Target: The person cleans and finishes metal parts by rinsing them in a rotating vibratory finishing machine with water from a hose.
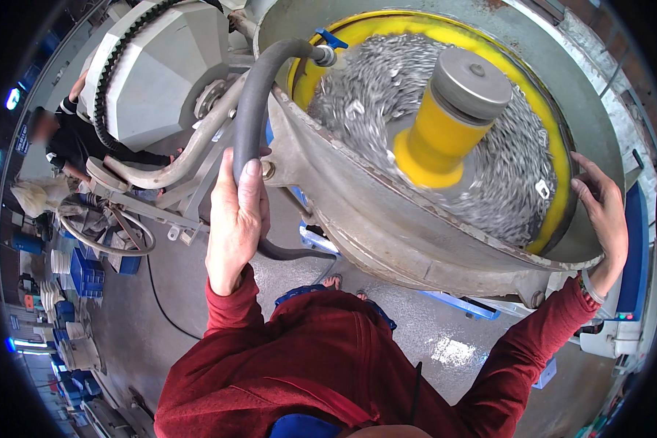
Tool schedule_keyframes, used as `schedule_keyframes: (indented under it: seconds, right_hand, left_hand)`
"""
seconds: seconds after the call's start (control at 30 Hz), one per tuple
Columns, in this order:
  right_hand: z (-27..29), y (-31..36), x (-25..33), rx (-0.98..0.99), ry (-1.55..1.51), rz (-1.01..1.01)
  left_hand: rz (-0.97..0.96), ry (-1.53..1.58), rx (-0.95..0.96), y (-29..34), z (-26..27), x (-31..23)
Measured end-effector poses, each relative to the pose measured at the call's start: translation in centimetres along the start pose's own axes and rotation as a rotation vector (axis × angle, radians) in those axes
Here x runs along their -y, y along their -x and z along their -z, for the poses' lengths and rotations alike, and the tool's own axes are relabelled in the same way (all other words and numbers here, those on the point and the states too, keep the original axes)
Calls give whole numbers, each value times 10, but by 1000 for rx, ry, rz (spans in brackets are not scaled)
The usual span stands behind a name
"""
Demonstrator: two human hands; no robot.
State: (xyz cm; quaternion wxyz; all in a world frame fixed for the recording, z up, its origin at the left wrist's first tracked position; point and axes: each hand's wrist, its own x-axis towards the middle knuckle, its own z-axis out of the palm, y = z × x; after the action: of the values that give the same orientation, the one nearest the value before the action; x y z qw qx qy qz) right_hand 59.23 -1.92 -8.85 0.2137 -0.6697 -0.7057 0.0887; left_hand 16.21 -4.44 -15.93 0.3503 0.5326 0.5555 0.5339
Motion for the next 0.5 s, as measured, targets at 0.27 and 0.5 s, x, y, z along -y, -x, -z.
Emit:
schedule_keyframes:
  seconds: [0.27,0.5]
  right_hand:
    - [0,-1,-1,7,6,-3]
    - [0,0,2,8,19,-20]
  left_hand:
    - [4,12,6,-1,0,1]
    - [2,29,7,-1,0,2]
